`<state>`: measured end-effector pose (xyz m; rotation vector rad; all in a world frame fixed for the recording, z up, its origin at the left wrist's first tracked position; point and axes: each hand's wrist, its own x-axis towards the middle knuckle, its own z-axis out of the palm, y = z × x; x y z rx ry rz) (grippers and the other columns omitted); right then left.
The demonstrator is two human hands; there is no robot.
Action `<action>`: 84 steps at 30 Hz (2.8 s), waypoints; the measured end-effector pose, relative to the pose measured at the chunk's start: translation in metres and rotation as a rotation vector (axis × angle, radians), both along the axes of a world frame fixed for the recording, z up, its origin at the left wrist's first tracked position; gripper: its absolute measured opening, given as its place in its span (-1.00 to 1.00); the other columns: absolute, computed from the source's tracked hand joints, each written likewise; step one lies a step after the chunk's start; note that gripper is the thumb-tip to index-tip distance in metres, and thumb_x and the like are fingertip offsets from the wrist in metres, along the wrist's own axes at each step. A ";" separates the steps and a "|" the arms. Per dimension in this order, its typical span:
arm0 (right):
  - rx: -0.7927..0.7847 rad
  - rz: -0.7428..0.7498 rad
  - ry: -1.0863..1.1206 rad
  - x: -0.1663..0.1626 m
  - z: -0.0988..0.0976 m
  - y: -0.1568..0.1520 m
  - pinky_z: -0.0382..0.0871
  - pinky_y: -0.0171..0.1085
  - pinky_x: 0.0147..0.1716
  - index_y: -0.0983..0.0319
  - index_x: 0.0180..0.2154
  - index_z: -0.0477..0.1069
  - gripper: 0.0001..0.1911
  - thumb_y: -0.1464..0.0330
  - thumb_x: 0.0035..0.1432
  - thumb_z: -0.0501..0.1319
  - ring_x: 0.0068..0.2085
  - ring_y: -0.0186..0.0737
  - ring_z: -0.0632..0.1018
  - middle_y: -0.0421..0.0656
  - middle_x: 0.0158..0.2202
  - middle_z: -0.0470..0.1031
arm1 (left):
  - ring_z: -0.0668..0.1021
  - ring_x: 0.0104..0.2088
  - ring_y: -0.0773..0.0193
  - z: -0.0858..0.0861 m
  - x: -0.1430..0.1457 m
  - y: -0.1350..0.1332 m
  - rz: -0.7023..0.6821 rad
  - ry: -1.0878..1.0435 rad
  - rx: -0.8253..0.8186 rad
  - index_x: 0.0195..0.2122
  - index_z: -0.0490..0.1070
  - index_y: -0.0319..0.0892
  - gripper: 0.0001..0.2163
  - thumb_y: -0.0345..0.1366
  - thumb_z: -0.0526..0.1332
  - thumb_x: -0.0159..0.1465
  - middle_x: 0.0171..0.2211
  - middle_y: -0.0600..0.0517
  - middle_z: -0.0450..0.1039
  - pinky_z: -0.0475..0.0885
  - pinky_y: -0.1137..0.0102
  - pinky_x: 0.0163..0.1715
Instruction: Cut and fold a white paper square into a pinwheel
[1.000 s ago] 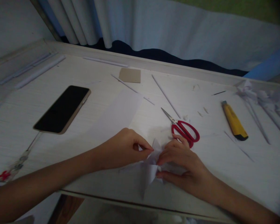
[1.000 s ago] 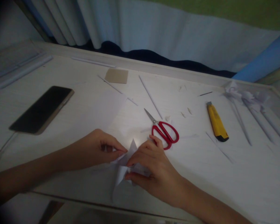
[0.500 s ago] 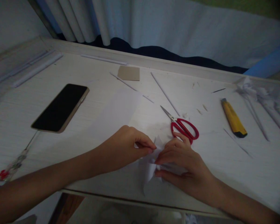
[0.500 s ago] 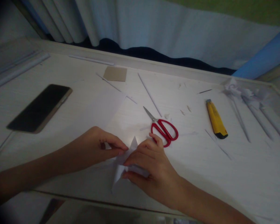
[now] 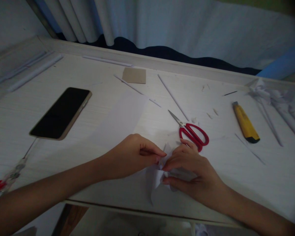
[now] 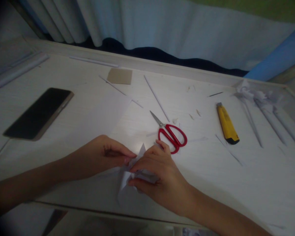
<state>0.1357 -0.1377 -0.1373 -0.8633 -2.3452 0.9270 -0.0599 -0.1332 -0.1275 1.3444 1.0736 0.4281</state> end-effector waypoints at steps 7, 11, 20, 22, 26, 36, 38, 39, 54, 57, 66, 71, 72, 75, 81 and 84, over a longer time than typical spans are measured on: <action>-0.005 -0.010 -0.004 0.001 -0.002 0.001 0.06 -0.07 -0.09 0.11 -0.37 0.39 -0.86 0.29 -0.07 0.26 -0.33 -0.26 0.46 -0.30 -0.39 0.51 | 0.53 -0.36 0.34 -0.001 0.001 -0.001 0.004 -0.016 -0.010 -0.32 0.48 -0.21 -0.83 -0.41 0.13 0.08 -0.38 0.06 0.53 0.40 0.49 -0.34; -0.021 -0.020 -0.018 0.001 -0.003 0.001 0.00 -0.05 -0.05 0.10 -0.37 0.40 -0.85 0.26 -0.08 0.26 -0.33 -0.26 0.46 -0.31 -0.39 0.52 | 0.53 -0.34 0.34 -0.002 0.001 -0.002 0.001 -0.026 0.014 -0.33 0.48 -0.18 -0.81 -0.46 0.12 0.07 -0.37 0.08 0.53 0.40 0.49 -0.32; -0.048 -0.027 -0.008 0.001 -0.003 -0.001 0.04 -0.03 -0.06 0.10 -0.37 0.40 -0.85 0.28 -0.08 0.26 -0.33 -0.25 0.45 -0.28 -0.41 0.51 | 0.53 -0.37 0.34 0.000 0.002 -0.003 -0.031 0.004 0.063 -0.33 0.48 -0.18 -0.79 -0.49 0.10 0.06 -0.39 0.09 0.53 0.40 0.49 -0.36; -0.037 -0.028 -0.011 0.001 -0.004 0.000 0.00 -0.01 -0.04 0.10 -0.37 0.40 -0.85 0.28 -0.09 0.27 -0.33 -0.26 0.45 -0.29 -0.41 0.51 | 0.53 -0.36 0.33 0.000 0.002 -0.004 -0.035 0.009 0.061 -0.32 0.47 -0.20 -0.79 -0.49 0.10 0.06 -0.38 0.07 0.53 0.40 0.48 -0.35; -0.028 -0.025 -0.017 0.001 -0.005 0.001 -0.01 0.00 -0.03 0.10 -0.38 0.41 -0.85 0.26 -0.09 0.27 -0.33 -0.26 0.45 -0.30 -0.42 0.51 | 0.52 -0.37 0.35 -0.001 0.003 -0.004 -0.033 0.022 0.078 -0.32 0.47 -0.19 -0.78 -0.49 0.09 0.06 -0.39 0.07 0.53 0.39 0.49 -0.36; -0.032 -0.055 -0.040 0.001 -0.006 -0.001 -0.04 -0.02 -0.01 0.10 -0.40 0.42 -0.86 0.25 -0.10 0.28 -0.35 -0.28 0.45 -0.31 -0.45 0.50 | 0.52 -0.38 0.33 -0.002 0.004 -0.006 -0.050 0.039 0.096 -0.30 0.46 -0.22 -0.78 -0.47 0.08 0.07 -0.40 0.05 0.52 0.38 0.50 -0.39; -0.038 -0.054 -0.046 0.001 -0.006 -0.001 -0.02 -0.03 -0.03 0.09 -0.40 0.43 -0.86 0.24 -0.10 0.27 -0.35 -0.28 0.45 -0.31 -0.45 0.51 | 0.52 -0.39 0.33 -0.002 0.004 -0.006 -0.062 0.052 0.098 -0.31 0.46 -0.23 -0.78 -0.47 0.08 0.07 -0.40 0.05 0.52 0.38 0.49 -0.39; -0.041 -0.053 -0.048 0.000 -0.006 -0.001 -0.01 -0.03 -0.03 0.09 -0.40 0.43 -0.86 0.24 -0.10 0.27 -0.35 -0.28 0.45 -0.32 -0.45 0.51 | 0.52 -0.39 0.33 -0.002 0.004 -0.005 -0.069 0.055 0.100 -0.31 0.46 -0.23 -0.78 -0.47 0.08 0.07 -0.40 0.05 0.52 0.38 0.49 -0.39; -0.064 -0.060 -0.049 0.000 -0.005 -0.001 -0.05 -0.04 -0.02 0.10 -0.41 0.43 -0.86 0.25 -0.10 0.28 -0.35 -0.28 0.45 -0.31 -0.46 0.49 | 0.52 -0.37 0.35 -0.003 0.005 -0.005 -0.066 -0.016 0.091 -0.32 0.46 -0.22 -0.77 -0.51 0.08 0.06 -0.38 0.06 0.52 0.38 0.52 -0.37; -0.076 -0.062 -0.058 0.000 -0.006 -0.001 -0.02 -0.06 -0.03 0.09 -0.41 0.43 -0.86 0.24 -0.11 0.28 -0.35 -0.28 0.45 -0.32 -0.46 0.48 | 0.52 -0.37 0.34 -0.005 0.004 -0.005 -0.079 -0.003 0.102 -0.31 0.46 -0.22 -0.77 -0.50 0.07 0.06 -0.38 0.06 0.52 0.38 0.52 -0.38; -0.072 -0.092 -0.052 -0.004 -0.010 -0.003 -0.10 -0.10 0.01 0.09 -0.44 0.44 -0.87 0.27 -0.14 0.30 -0.37 -0.32 0.45 -0.35 -0.49 0.48 | 0.50 -0.43 0.33 -0.009 0.004 -0.005 -0.104 0.073 0.087 -0.33 0.48 -0.23 -0.77 -0.48 0.08 0.03 -0.46 0.06 0.51 0.35 0.51 -0.43; -0.099 -0.129 -0.069 -0.007 -0.012 -0.004 -0.12 -0.09 0.02 0.10 -0.46 0.44 -0.87 0.29 -0.16 0.32 -0.37 -0.33 0.46 -0.36 -0.49 0.48 | 0.49 -0.48 0.34 -0.015 0.005 -0.003 -0.110 0.079 0.103 -0.37 0.50 -0.23 -0.77 -0.49 0.09 0.00 -0.51 0.06 0.50 0.33 0.53 -0.48; -0.109 -0.137 -0.072 -0.007 -0.012 -0.005 -0.14 -0.09 0.03 0.10 -0.46 0.44 -0.87 0.30 -0.16 0.33 -0.37 -0.33 0.46 -0.36 -0.49 0.48 | 0.49 -0.48 0.35 -0.015 0.005 -0.003 -0.111 0.078 0.110 -0.37 0.50 -0.23 -0.77 -0.50 0.09 0.00 -0.52 0.06 0.50 0.32 0.54 -0.49; -0.134 -0.148 -0.081 -0.009 -0.012 -0.005 -0.20 -0.06 0.05 0.10 -0.46 0.44 -0.86 0.30 -0.18 0.34 -0.38 -0.34 0.46 -0.36 -0.49 0.48 | 0.48 -0.49 0.36 -0.016 0.004 -0.002 -0.118 0.074 0.115 -0.38 0.50 -0.22 -0.78 -0.50 0.10 0.00 -0.52 0.06 0.50 0.31 0.55 -0.51; -0.133 -0.139 -0.067 -0.008 -0.014 -0.005 -0.22 -0.06 0.06 0.09 -0.45 0.43 -0.86 0.30 -0.17 0.34 -0.40 -0.35 0.46 -0.36 -0.50 0.48 | 0.48 -0.50 0.40 -0.014 0.003 0.000 -0.121 0.062 0.152 -0.40 0.50 -0.22 -0.79 -0.50 0.11 0.00 -0.54 0.08 0.49 0.28 0.60 -0.56; -0.134 -0.133 -0.068 -0.007 -0.015 -0.005 -0.15 -0.09 0.04 0.08 -0.45 0.44 -0.87 0.29 -0.16 0.33 -0.39 -0.35 0.46 -0.36 -0.49 0.48 | 0.51 -0.46 0.36 -0.014 0.003 0.000 -0.116 0.050 0.135 -0.36 0.50 -0.23 -0.78 -0.49 0.11 0.02 -0.49 0.05 0.52 0.33 0.57 -0.51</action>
